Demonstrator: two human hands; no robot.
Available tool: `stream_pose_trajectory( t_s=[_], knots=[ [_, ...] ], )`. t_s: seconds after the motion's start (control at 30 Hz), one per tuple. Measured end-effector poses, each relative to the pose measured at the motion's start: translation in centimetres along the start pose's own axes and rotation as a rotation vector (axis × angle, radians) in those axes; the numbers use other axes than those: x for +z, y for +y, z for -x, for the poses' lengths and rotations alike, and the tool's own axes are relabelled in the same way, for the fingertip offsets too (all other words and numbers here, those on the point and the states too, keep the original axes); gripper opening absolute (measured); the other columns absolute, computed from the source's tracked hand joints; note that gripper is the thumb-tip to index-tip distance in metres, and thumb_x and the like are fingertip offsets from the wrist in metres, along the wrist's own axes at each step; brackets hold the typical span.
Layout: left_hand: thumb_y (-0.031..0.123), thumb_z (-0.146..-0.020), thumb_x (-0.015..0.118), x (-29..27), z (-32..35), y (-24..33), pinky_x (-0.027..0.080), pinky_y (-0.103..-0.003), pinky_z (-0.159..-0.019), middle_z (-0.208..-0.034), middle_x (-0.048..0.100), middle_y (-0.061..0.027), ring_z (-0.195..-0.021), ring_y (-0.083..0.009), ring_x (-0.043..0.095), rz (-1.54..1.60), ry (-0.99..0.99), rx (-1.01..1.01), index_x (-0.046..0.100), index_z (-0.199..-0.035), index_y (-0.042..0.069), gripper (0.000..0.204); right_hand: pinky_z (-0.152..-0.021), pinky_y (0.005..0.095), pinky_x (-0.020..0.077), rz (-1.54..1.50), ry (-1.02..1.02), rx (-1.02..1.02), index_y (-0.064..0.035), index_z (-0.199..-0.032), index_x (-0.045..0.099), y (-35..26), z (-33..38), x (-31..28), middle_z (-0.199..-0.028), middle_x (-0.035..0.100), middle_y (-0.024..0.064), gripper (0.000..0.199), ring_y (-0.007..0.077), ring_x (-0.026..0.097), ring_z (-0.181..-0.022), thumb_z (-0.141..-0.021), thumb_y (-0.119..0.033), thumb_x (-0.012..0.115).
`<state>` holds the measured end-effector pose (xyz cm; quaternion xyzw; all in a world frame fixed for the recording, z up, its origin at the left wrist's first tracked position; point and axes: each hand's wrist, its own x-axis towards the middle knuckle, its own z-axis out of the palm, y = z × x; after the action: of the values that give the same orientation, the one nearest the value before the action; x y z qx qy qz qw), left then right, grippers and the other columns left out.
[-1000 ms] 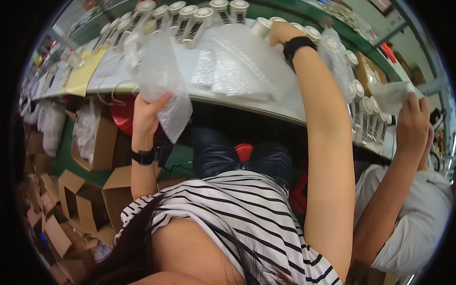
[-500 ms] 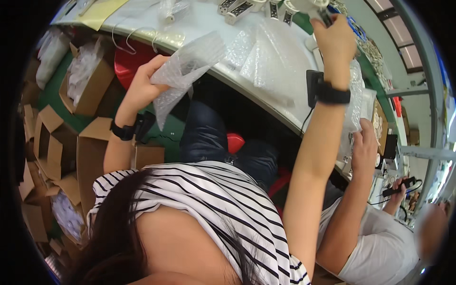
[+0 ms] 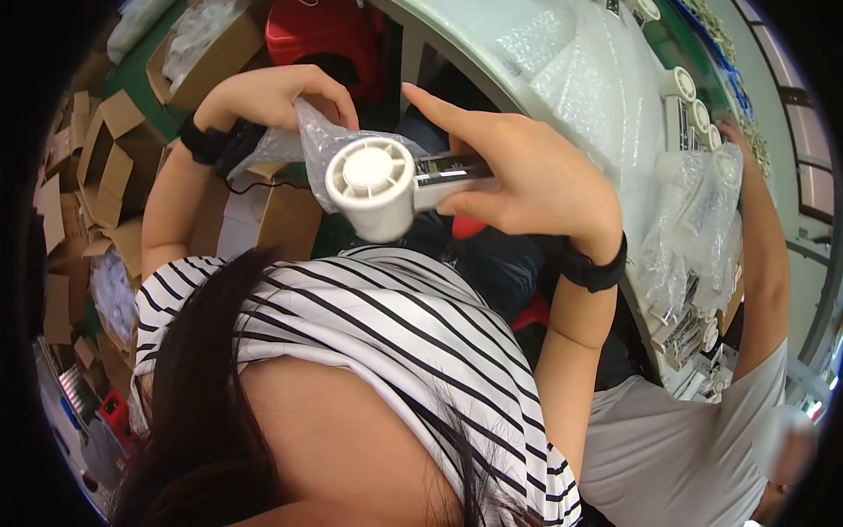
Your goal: Packaging hairdryers by wrapping them in bubble wrap and placing them into individual plastic bags.
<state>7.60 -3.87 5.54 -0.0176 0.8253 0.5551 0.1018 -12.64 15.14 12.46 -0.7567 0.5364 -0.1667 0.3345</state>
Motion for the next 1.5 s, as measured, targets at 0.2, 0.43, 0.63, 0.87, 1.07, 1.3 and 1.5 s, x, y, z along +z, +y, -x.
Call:
stream_pose_trajectory(
  t_s=[0.2,0.43,0.63,0.87,1.07,1.3,1.5],
  knots=[
    [0.005,-0.068,0.062,-0.8,-1.0,-0.2,0.044,-0.026,-0.077,-0.088,0.061,-0.0083,-0.081,-0.0137,0.057,-0.065,-0.217,-0.070,0.059,-0.096,-0.003,0.029,-0.059,0.0296,0.0388,0.048,-0.051,0.007,-0.0101,-0.133,0.032,-0.6,0.2,0.7,-0.071,0.046,0.0090,0.085,0.0225,0.045,-0.062,-0.058,-0.010,0.071],
    [0.009,-0.068,0.062,-1.3,-0.7,0.2,0.043,-0.026,-0.072,-0.083,0.061,-0.0056,-0.074,-0.0123,0.055,-0.369,0.013,0.050,0.060,-0.093,-0.002,0.027,-0.064,0.0291,0.0399,0.050,-0.039,-0.034,-0.0019,-0.121,0.044,1.4,-0.7,1.7,-0.076,0.050,0.0072,0.062,0.0181,0.050,-0.070,-0.065,-0.008,0.068],
    [0.012,-0.079,0.060,1.5,3.5,6.9,0.043,-0.023,-0.073,-0.087,0.061,-0.0059,-0.078,-0.0129,0.056,-0.835,1.286,0.206,0.057,-0.102,0.000,0.026,-0.078,0.0248,0.0392,-0.724,0.264,0.207,0.0018,-0.113,0.049,4.6,0.2,4.4,-0.095,0.057,0.0040,0.044,0.0136,0.052,-0.089,-0.075,-0.010,0.066],
    [0.014,-0.084,0.056,7.6,-0.6,-0.9,0.045,-0.022,-0.065,-0.081,0.061,-0.0030,-0.073,-0.0096,0.057,0.369,0.832,0.069,0.060,-0.094,-0.002,0.019,-0.085,0.0245,0.0364,-1.072,0.246,0.107,0.0009,-0.113,0.049,6.5,-0.8,9.9,-0.101,0.056,0.0052,0.043,0.0131,0.051,-0.094,-0.076,-0.011,0.065],
    [0.013,-0.082,0.056,8.9,-1.7,-5.0,0.047,-0.024,-0.060,-0.075,0.063,-0.0047,-0.064,-0.0106,0.059,0.622,0.786,-0.066,0.061,-0.095,-0.001,0.020,-0.081,0.0248,0.0395,-1.097,0.299,0.136,0.0016,-0.113,0.049,7.5,-1.0,12.0,-0.097,0.056,0.0042,0.041,0.0112,0.051,-0.090,-0.076,-0.009,0.064],
    [0.011,-0.077,0.058,9.1,-3.3,-3.2,0.048,-0.026,-0.057,-0.068,0.062,-0.0134,-0.061,-0.0184,0.061,-0.047,1.079,-0.161,0.060,-0.089,-0.004,0.020,-0.072,0.0258,0.0432,-0.277,0.512,0.376,0.0008,-0.106,0.052,7.5,-1.1,12.6,-0.090,0.060,0.0099,0.041,0.0158,0.057,-0.080,-0.074,-0.022,0.066],
    [0.008,-0.076,0.056,8.8,-3.4,-1.5,0.047,-0.027,-0.057,-0.069,0.061,-0.0171,-0.060,-0.0247,0.061,-0.149,1.057,-0.207,0.058,-0.085,-0.004,0.016,-0.068,0.0306,0.0457,-0.071,0.707,0.354,0.0006,-0.102,0.053,6.6,-2.2,12.9,-0.088,0.059,0.0162,0.040,0.0234,0.059,-0.074,-0.073,-0.024,0.066]
  ],
)
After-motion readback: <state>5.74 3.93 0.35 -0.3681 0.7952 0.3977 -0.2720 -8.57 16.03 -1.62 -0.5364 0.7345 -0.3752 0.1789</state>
